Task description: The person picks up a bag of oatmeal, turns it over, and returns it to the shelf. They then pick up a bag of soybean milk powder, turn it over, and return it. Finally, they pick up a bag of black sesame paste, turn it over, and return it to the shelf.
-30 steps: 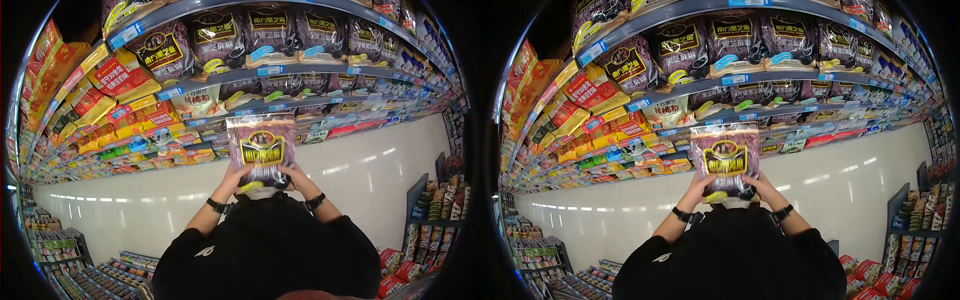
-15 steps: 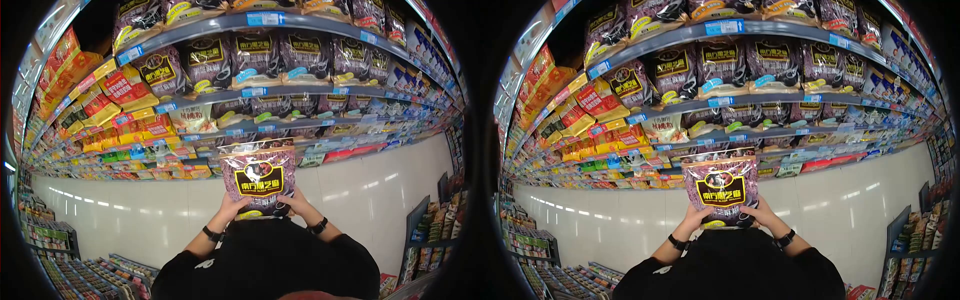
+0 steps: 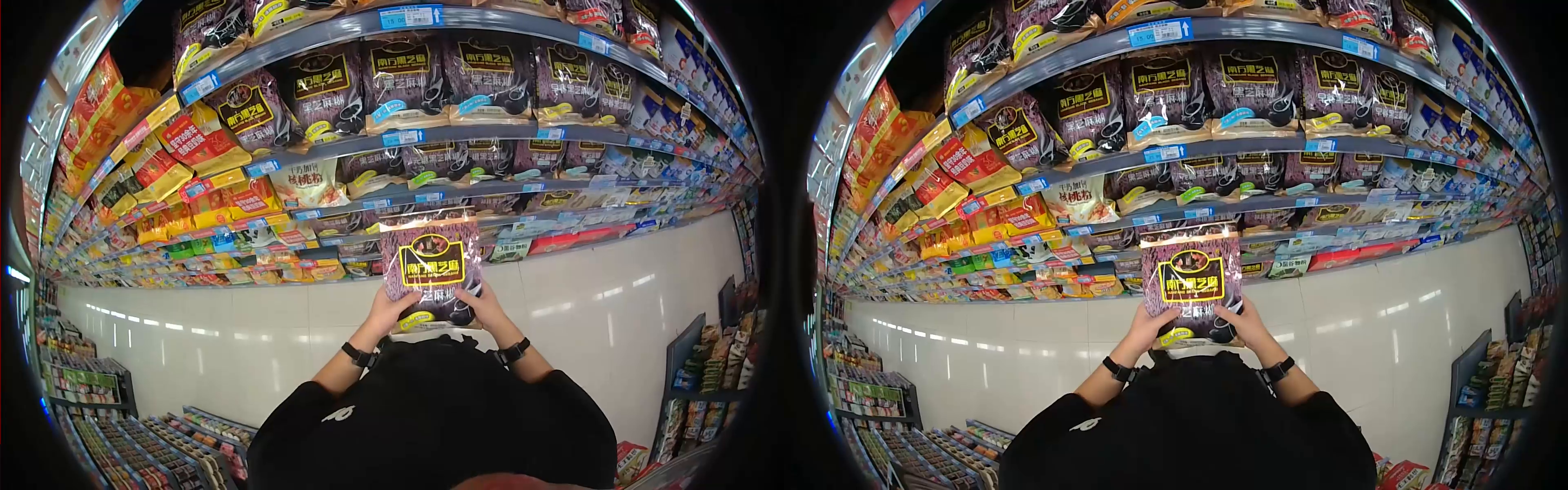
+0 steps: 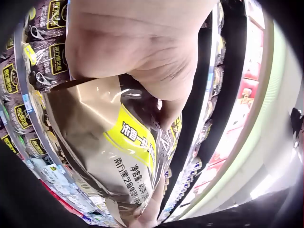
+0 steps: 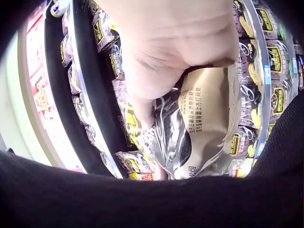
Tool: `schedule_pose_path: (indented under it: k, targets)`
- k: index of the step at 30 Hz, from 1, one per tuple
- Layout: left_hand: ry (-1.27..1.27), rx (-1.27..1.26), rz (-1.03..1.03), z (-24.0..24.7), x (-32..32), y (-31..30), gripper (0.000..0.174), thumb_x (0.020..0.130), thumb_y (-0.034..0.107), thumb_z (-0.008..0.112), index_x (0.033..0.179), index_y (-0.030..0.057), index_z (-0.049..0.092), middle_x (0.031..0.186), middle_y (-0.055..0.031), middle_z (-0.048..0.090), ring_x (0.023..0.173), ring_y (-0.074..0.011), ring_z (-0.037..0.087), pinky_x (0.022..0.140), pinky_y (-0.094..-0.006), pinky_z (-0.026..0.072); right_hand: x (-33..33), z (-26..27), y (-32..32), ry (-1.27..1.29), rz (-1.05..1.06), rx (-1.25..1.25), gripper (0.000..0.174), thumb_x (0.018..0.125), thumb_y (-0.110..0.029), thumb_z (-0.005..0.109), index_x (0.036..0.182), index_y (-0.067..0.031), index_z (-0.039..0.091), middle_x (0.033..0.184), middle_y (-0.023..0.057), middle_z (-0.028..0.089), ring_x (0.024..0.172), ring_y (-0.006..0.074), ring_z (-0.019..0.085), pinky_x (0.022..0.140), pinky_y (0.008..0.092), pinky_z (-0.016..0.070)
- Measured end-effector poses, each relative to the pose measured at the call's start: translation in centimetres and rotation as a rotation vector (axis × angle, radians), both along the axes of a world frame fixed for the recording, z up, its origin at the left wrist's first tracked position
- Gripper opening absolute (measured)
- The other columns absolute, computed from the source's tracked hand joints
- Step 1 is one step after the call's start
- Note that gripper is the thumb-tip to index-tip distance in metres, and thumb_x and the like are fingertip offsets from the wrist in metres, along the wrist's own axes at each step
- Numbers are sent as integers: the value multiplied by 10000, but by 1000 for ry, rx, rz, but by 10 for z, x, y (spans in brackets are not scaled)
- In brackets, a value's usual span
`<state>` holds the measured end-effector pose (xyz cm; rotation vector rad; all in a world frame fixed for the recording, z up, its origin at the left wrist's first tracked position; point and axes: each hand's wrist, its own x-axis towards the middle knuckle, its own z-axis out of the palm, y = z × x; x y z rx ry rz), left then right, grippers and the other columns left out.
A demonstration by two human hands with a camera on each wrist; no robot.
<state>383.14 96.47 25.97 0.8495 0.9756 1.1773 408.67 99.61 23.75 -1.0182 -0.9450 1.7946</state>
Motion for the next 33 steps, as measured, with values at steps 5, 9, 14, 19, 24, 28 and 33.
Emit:
schedule_pose_path:
  k: [5,9,14,19,24,28,33]
  targets:
    - [39,-15,26,-4,-5,-5,468,916,12,745,1345,-13,560,1258,-86,685,1121,-168,652,987,-344,528,1,-5,2,-59,42,34,564,916,-127,798,1393,-3,524,1262,80,659,1130,161,633,981,340,525]
    - [190,42,141,-11,-11,8,402,920,29,755,1287,-14,596,1196,-77,710,1066,-159,668,953,-336,541,-7,-21,28,-209,25,162,908,890,-206,832,1582,-47,266,1478,176,511,1286,272,558,1053,426,484]
    - [614,118,442,-10,-11,25,411,923,221,762,1245,3,629,1065,-207,753,1014,-289,742,850,-352,559,-38,12,41,-338,197,294,1043,890,-190,819,1641,-149,98,1609,223,357,1450,351,401,1120,494,429]
    - [877,281,200,60,10,14,550,879,228,792,1358,39,597,1294,-202,677,1041,-319,724,876,-393,577,-92,-11,45,-145,248,227,851,945,-232,763,1578,-26,233,1446,110,520,1324,242,524,1077,374,461]
    - [913,572,-82,74,-28,26,637,846,324,795,1405,87,601,1364,-197,640,1133,-370,677,973,-426,538,-77,-12,54,166,59,-170,478,954,-169,672,1381,7,553,1286,112,670,1152,231,662,1002,379,520]
    - [864,535,288,45,-70,38,497,810,222,841,1242,47,668,1309,-183,648,1194,-369,615,1036,-423,479,-54,-19,60,291,57,-317,586,911,-259,606,1384,81,539,1330,214,662,1176,339,668,1064,426,511]
    - [231,179,89,30,-109,31,634,926,153,784,1443,8,447,1271,-97,648,1214,-167,598,1037,-349,488,-54,7,51,349,34,-272,605,909,-260,579,1402,87,522,1376,222,632,1223,353,642,1086,434,498]
